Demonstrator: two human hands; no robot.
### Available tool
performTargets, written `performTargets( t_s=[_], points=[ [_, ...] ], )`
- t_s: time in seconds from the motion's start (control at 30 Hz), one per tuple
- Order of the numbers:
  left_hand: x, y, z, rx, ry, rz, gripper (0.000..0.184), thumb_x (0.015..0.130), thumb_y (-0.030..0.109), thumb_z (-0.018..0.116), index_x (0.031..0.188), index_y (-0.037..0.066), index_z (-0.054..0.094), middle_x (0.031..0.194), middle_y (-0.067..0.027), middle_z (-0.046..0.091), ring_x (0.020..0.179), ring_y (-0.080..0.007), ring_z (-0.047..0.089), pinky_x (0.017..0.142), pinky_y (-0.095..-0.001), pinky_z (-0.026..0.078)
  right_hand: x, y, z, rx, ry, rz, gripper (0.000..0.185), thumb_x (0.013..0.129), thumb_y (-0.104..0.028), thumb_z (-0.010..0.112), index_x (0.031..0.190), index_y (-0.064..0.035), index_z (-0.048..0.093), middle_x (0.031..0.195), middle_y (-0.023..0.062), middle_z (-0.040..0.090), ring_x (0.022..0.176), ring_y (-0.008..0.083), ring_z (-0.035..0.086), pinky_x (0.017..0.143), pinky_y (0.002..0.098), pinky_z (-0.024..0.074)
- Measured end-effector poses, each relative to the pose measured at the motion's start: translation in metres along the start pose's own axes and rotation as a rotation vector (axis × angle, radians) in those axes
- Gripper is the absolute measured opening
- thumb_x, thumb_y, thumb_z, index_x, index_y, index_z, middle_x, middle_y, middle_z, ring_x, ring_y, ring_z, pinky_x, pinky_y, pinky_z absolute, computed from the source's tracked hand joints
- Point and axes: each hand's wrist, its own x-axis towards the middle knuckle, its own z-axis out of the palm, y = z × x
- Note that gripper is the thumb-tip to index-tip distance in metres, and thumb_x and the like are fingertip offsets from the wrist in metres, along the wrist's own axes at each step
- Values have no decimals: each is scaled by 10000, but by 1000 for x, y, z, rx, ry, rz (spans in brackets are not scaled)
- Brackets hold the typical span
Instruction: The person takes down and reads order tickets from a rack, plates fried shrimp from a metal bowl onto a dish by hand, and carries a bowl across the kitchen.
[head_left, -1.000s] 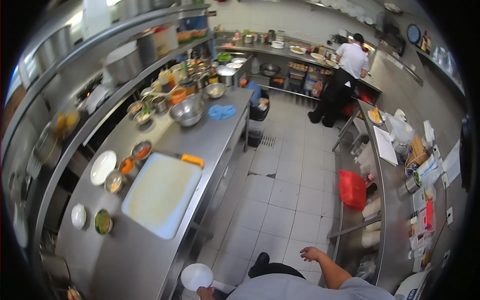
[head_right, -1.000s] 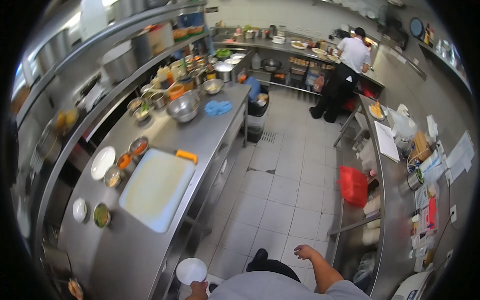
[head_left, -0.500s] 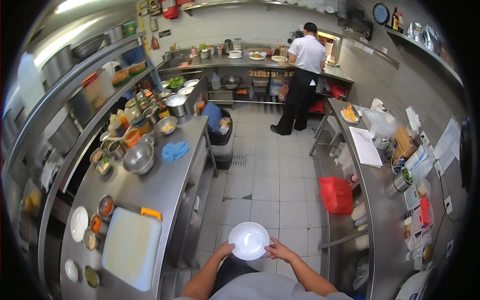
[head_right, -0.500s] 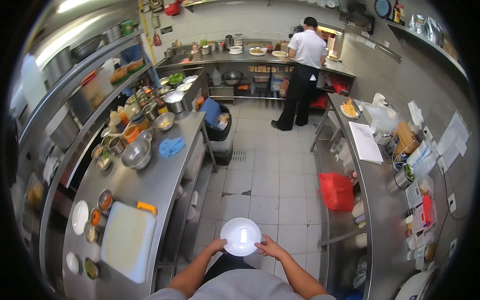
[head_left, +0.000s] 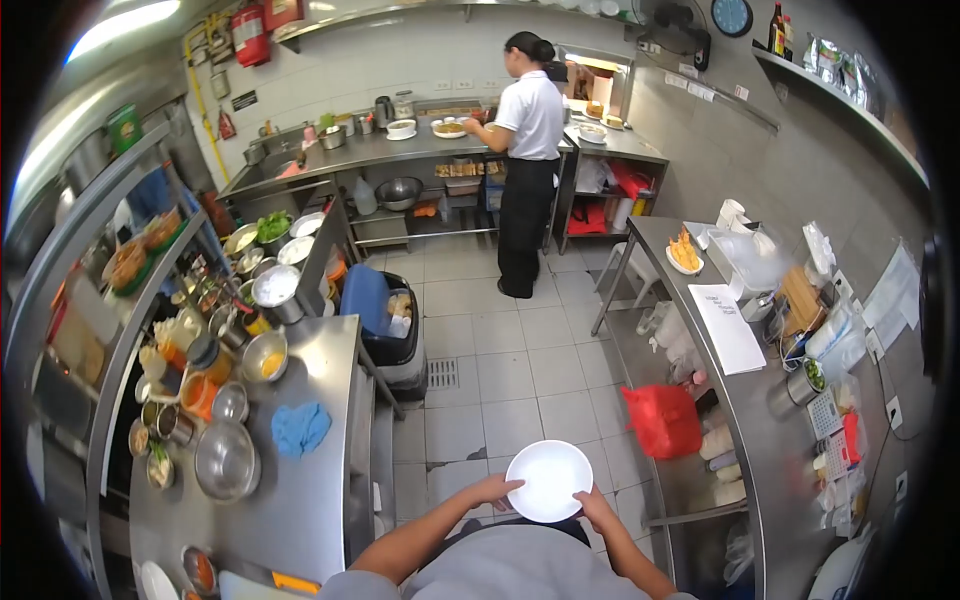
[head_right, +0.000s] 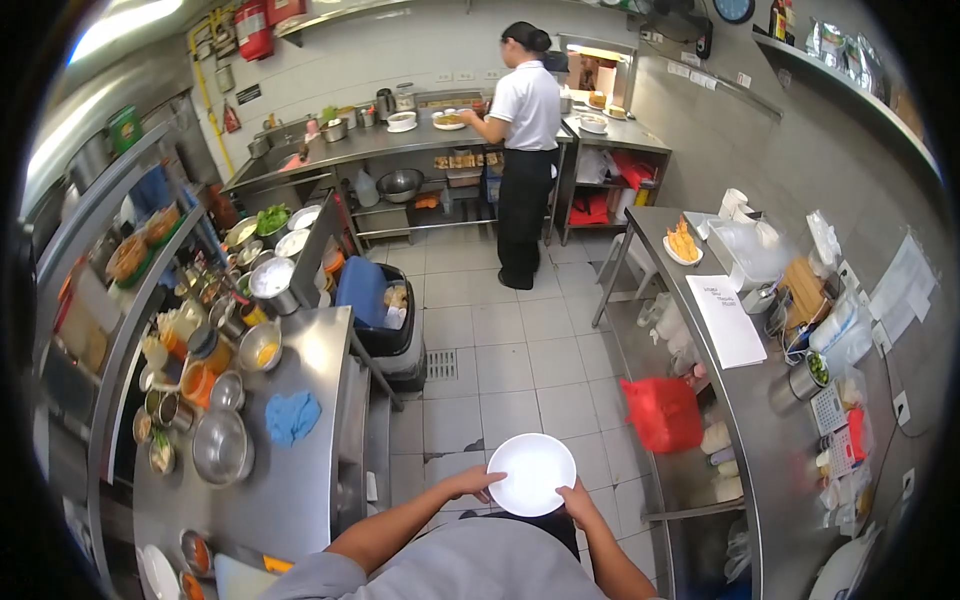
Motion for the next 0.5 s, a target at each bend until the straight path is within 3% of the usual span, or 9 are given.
performTargets(
  t_s=[0.07, 0.1, 0.13, 0.2, 0.23, 0.27, 0.33, 0.43, 0.5],
  points=[
    [-4, 54, -25, -128, 71, 69, 787, 979, 650, 527, 1491, 56, 458, 1321, -186, 644, 1119, -259, 682, 777, -436, 632, 31, -21, 4, 96, 42, -41, 661, 913, -139, 535, 1533, -35, 328, 1314, 181, 588, 1025, 277, 681, 631, 365, 613],
    [1, 71, -41, -192, 8, 60, 826, 997, 717, 427, 1538, 94, 417, 1446, -152, 562, 1267, -238, 586, 909, -455, 585, 43, -37, 7, 131, 58, -17, 652, 908, -155, 539, 1515, -12, 349, 1307, 183, 588, 1013, 283, 675, 684, 389, 604],
    [16, 77, -60, -187, 2, 53, 826, 997, 717, 427, 1538, 94, 417, 1446, -152, 562, 1267, -238, 586, 909, -455, 585, 62, -50, 10, 139, 64, -13, 652, 908, -155, 539, 1515, -12, 349, 1307, 183, 588, 1013, 283, 675, 684, 389, 604],
    [50, 87, -96, -596, -71, 136, 794, 1035, 701, 319, 1550, 102, 403, 1478, -121, 543, 1266, -242, 585, 1011, -473, 520, 101, -74, 12, 305, 41, 2, 655, 905, -167, 542, 1507, 11, 352, 1307, 189, 587, 1041, 298, 663, 765, 441, 594],
    [68, 95, -120, -673, -131, 164, 793, 1051, 692, 220, 1559, 109, 393, 1516, -94, 511, 1308, -236, 555, 1066, -458, 468, 125, -91, 10, 309, 45, 1, 655, 905, -167, 542, 1507, 11, 352, 1307, 189, 587, 1041, 298, 663, 765, 441, 594],
    [82, 111, -142, -667, -134, 164, 793, 1051, 692, 220, 1559, 109, 393, 1516, -94, 511, 1308, -236, 555, 1066, -458, 468, 152, -108, 7, 309, -5, 15, 657, 906, -175, 545, 1504, 21, 357, 1307, 189, 589, 1065, 305, 655, 805, 458, 583],
    [108, 141, -182, -853, -38, 225, 829, 1038, 714, 194, 1565, 103, 381, 1539, -99, 494, 1366, -242, 516, 1094, -455, 449, 208, -138, 4, 307, -61, 33, 658, 907, -183, 547, 1501, 30, 361, 1308, 190, 590, 1090, 311, 646, 845, 475, 572],
    [149, 191, -253, -897, 62, 303, 873, 1029, 725, 169, 1570, 69, 363, 1558, -117, 479, 1411, -283, 484, 1151, -467, 407, 312, -196, 6, 266, -136, -58, 642, 907, -163, 555, 1495, 26, 381, 1301, 186, 597, 1119, 302, 635, 841, 452, 571],
    [173, 218, -302, -987, 146, 282, 888, 1029, 726, 170, 1560, 45, 377, 1526, -140, 515, 1419, -312, 477, 1178, -488, 378, 366, -249, 14, 111, -218, -130, 627, 903, -130, 560, 1490, 17, 397, 1294, 165, 604, 1135, 280, 625, 880, 446, 559]
  ],
)
